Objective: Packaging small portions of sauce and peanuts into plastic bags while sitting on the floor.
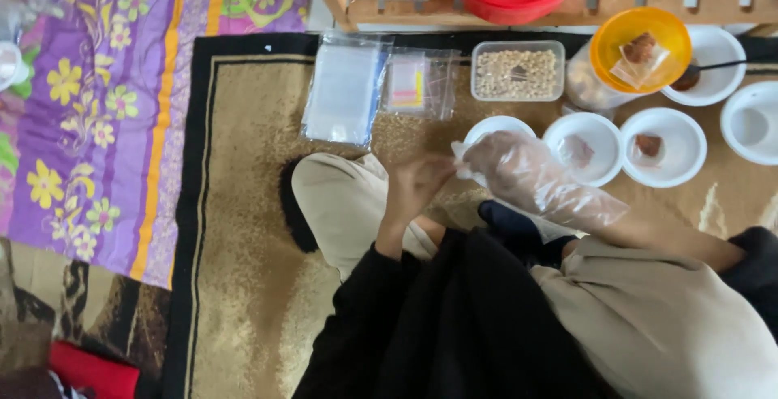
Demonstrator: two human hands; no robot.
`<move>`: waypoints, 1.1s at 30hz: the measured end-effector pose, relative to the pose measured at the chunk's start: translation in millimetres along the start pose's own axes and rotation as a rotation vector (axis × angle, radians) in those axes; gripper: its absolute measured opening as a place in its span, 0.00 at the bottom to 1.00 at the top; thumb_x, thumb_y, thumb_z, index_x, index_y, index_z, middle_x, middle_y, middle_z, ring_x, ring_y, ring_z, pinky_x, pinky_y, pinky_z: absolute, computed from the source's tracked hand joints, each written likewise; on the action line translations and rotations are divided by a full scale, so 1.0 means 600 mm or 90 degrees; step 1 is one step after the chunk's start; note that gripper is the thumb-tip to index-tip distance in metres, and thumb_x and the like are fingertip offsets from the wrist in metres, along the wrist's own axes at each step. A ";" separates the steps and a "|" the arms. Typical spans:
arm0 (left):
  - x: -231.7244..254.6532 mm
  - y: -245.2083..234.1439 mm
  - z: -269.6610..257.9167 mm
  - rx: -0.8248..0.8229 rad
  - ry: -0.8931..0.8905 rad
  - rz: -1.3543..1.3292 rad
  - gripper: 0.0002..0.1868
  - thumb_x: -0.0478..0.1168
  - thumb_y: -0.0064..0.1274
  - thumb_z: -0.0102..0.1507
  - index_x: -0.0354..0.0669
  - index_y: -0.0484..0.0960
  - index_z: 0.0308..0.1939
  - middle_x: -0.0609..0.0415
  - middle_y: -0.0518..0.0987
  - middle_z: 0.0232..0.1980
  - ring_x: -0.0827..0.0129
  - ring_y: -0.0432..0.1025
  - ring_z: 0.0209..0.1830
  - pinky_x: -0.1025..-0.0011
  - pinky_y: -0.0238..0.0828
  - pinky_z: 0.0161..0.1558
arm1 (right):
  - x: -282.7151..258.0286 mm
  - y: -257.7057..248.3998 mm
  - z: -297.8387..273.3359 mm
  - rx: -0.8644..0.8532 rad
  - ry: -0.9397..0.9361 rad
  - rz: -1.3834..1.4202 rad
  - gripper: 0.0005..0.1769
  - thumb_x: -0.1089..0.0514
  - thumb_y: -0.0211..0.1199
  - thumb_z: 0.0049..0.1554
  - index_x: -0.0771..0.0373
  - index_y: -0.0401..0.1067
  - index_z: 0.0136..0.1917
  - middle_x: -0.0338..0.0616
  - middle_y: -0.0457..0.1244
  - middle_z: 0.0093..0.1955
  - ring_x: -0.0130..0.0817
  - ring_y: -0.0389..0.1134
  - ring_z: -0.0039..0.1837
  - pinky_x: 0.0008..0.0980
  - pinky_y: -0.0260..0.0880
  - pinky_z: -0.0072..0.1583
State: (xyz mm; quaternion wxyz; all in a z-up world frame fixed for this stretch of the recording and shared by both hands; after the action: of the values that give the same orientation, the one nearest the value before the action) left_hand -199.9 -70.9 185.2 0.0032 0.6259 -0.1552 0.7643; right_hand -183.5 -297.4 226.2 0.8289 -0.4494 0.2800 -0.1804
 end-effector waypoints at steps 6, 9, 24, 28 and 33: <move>-0.009 0.019 -0.058 -0.003 -0.063 0.116 0.16 0.51 0.70 0.58 0.50 0.89 0.46 0.55 0.88 0.38 0.61 0.83 0.41 0.69 0.81 0.44 | -0.044 0.030 -0.008 0.021 -0.116 -0.113 0.10 0.67 0.59 0.44 0.67 0.75 0.42 0.50 0.65 0.31 0.49 0.70 0.37 0.48 0.71 0.42; -0.011 0.026 -0.060 -0.001 0.039 0.146 0.08 0.43 0.67 0.61 0.45 0.90 0.39 0.52 0.87 0.34 0.59 0.82 0.36 0.69 0.79 0.40 | -0.022 0.070 -0.023 -0.047 -0.137 -0.123 0.08 0.60 0.52 0.53 0.51 0.63 0.32 0.35 0.57 0.31 0.36 0.62 0.36 0.34 0.67 0.46; -0.013 0.043 -0.060 0.052 0.142 0.199 0.03 0.38 0.65 0.61 0.46 0.90 0.38 0.54 0.87 0.34 0.58 0.81 0.36 0.66 0.77 0.41 | -0.037 0.071 -0.023 0.032 -0.094 -0.083 0.13 0.51 0.56 0.61 0.55 0.66 0.35 0.39 0.60 0.35 0.37 0.66 0.41 0.34 0.70 0.47; -0.006 0.024 -0.053 0.071 0.153 0.186 0.05 0.41 0.68 0.60 0.48 0.90 0.39 0.56 0.87 0.35 0.61 0.81 0.36 0.68 0.77 0.42 | -0.018 0.098 -0.039 0.038 -0.078 -0.039 0.14 0.52 0.55 0.62 0.58 0.68 0.36 0.42 0.61 0.36 0.40 0.65 0.39 0.39 0.70 0.44; -0.003 0.022 -0.052 0.073 0.179 0.206 0.04 0.40 0.67 0.59 0.48 0.89 0.36 0.56 0.86 0.32 0.59 0.79 0.33 0.66 0.76 0.41 | -0.027 0.086 -0.032 0.063 -0.076 -0.016 0.17 0.49 0.52 0.61 0.59 0.67 0.35 0.41 0.60 0.35 0.41 0.65 0.39 0.40 0.68 0.43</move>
State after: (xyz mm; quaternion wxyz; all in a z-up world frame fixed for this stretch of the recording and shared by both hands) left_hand -231.7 -75.5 175.3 -0.1333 0.4791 -0.2083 0.8422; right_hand -205.7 -273.8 178.9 0.8629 -0.4215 0.2152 -0.1773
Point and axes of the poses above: each hand's wrist, its own z-axis towards the middle knuckle, its own y-axis out of the palm, x = y × z, the point moved 2 cm from there along z, towards the middle knuckle
